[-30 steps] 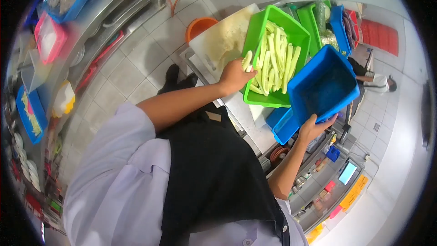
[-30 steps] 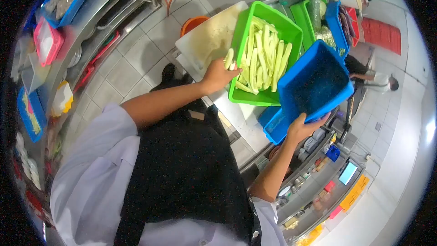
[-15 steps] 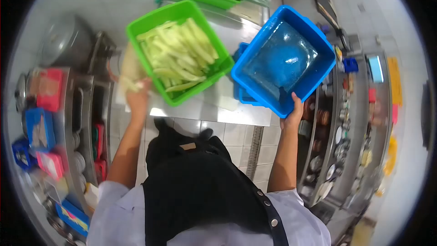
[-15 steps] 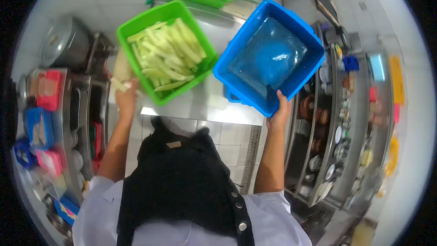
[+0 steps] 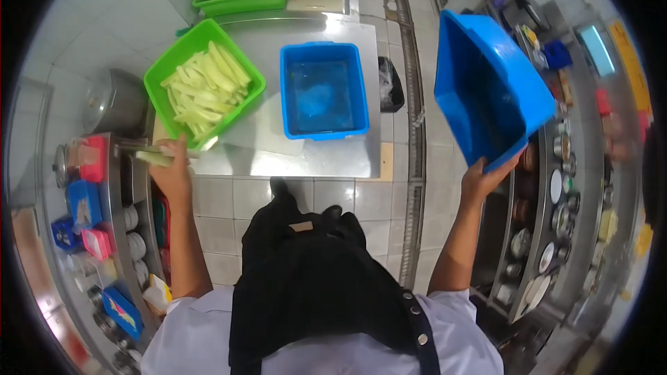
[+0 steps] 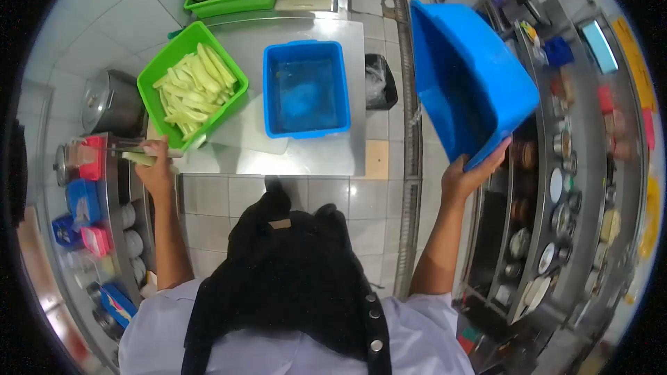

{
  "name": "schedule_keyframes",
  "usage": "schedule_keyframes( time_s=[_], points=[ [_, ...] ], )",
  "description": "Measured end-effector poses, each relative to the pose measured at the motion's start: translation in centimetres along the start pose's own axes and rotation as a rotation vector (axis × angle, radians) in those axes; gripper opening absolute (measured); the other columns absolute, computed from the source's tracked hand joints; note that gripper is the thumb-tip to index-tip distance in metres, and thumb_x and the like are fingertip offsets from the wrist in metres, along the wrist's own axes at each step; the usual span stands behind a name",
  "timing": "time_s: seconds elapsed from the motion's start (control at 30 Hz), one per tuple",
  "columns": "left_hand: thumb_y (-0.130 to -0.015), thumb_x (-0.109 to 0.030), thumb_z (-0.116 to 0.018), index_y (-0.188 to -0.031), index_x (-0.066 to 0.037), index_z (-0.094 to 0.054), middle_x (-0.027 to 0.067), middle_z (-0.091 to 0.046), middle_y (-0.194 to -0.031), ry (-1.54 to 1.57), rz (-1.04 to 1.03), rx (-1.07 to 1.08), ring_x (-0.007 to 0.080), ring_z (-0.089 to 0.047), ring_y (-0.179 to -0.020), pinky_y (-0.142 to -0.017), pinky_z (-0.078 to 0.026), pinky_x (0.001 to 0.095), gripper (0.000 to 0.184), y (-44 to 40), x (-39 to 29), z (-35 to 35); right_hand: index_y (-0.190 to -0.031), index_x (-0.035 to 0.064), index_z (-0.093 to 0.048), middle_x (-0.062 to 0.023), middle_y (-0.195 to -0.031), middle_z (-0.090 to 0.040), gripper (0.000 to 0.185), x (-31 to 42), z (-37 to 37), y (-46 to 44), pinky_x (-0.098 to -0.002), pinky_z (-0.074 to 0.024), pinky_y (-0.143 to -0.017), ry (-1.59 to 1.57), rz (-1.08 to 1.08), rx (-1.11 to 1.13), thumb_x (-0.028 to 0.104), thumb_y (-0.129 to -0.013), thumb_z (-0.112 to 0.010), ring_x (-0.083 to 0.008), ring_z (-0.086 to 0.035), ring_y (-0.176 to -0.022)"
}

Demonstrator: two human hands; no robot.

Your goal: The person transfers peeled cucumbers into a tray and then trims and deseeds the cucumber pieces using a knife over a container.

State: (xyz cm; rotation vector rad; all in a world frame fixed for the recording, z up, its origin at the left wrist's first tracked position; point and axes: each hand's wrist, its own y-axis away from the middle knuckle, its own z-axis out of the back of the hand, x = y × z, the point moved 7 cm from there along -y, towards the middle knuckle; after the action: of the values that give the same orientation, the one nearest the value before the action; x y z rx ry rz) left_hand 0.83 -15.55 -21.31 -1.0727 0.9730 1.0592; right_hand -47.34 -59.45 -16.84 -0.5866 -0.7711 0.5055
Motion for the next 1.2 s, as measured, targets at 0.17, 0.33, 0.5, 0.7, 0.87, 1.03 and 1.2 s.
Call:
schedule_keyframes(
  time_s=[0.17,0.33,0.5,0.7,0.87,1.03,1.2],
  points=[
    [-0.092,-0.005,-0.082,-0.087,-0.006,-0.059,-0.001,-0.06,-0.084,-0.063,0.044,0.162,0.0078,-0.055,-0.075,-0.065,-0.045,0.0252,0.023,6.4,0.0,-5.5,-0.168,0.0031,-0.022,-0.0251,-0.169,-0.029,0.082,-12.2,-9.6,-0.8,-0.0459,-0.0231,-0.128,-0.429,-0.359,0.051,-0.006,-0.092,-0.05,-0.04,-0.033,-0.155],
    [-0.092,-0.006,-0.082,-0.086,-0.007,-0.059,0.0002,-0.062,-0.08,0.062,0.12,0.339,0.0087,-0.057,-0.072,-0.064,-0.046,0.0271,0.024,9.7,0.4,-11.9,-0.164,0.0022,-0.032,-0.0159,-0.158,-0.046,0.078,-14.1,-13.8,-0.8,-0.0404,-0.0386,-0.118,-0.862,-0.777,0.009,-0.009,-0.088,-0.049,-0.0301,-0.05,-0.141],
    [-0.091,-0.022,-0.084,-0.085,-0.005,-0.063,0.005,-0.063,-0.071,-0.125,0.345,0.648,0.0131,-0.059,-0.066,-0.063,-0.049,0.0322,0.029,10.9,1.8,-19.2,-0.152,-0.0003,-0.048,-0.0119,-0.141,-0.063,0.052,-15.7,-18.5,-5.1,-0.0384,-0.0424,-0.114,-0.71,-0.652,0.146,-0.004,-0.1,-0.057,-0.0258,-0.061,-0.127],
    [-0.091,-0.028,-0.083,-0.101,-0.004,-0.07,0.0149,-0.07,-0.08,-0.403,0.365,0.406,0.0334,-0.07,-0.075,-0.072,-0.054,0.0416,0.029,12.9,3.1,-20.2,-0.129,-0.0008,-0.07,-0.0196,-0.119,-0.075,0.03,-11.6,-27.2,-15.8,-0.0403,-0.0511,-0.1,-0.226,-0.166,0.372,0.012,-0.101,-0.068,-0.0327,-0.071,-0.109],
    [-0.09,-0.025,-0.084,-0.107,-0.003,-0.07,0.0137,-0.071,-0.08,-0.461,0.525,0.228,0.0273,-0.07,-0.071,-0.068,-0.054,0.0379,0.031,15.6,4.6,-20.7,-0.12,0.0048,-0.077,-0.0217,-0.107,-0.077,0.028,-5.6,-41.7,-24.3,-0.0425,-0.0557,-0.09,0.005,0.246,0.797,0.023,-0.099,-0.074,-0.0405,-0.075,-0.099],
    [-0.09,-0.023,-0.085,-0.122,0.0,-0.066,0.0085,-0.069,-0.079,-0.282,0.725,-0.11,0.017,-0.068,-0.067,-0.063,-0.054,0.0345,0.043,19.6,3.7,-22.4,-0.13,0.0116,-0.074,-0.0209,-0.112,-0.077,0.035,-1.3,-55.9,-24.1,-0.0453,-0.0563,-0.092,-0.23,0.514,1.096,0.028,-0.099,-0.073,-0.0403,-0.074,-0.103],
    [-0.093,-0.026,-0.084,-0.138,0.001,-0.056,0.0055,-0.068,-0.083,-0.047,0.852,-0.247,0.0134,-0.066,-0.067,-0.054,-0.049,0.0277,0.061,21.4,3.5,-25.6,-0.128,0.0101,-0.072,-0.0213,-0.11,-0.077,0.028,4.2,-62.4,-21.0,-0.0464,-0.0565,-0.092,-0.148,0.572,1.104,0.02,-0.103,-0.065,-0.0412,-0.073,-0.102]
  ],
)
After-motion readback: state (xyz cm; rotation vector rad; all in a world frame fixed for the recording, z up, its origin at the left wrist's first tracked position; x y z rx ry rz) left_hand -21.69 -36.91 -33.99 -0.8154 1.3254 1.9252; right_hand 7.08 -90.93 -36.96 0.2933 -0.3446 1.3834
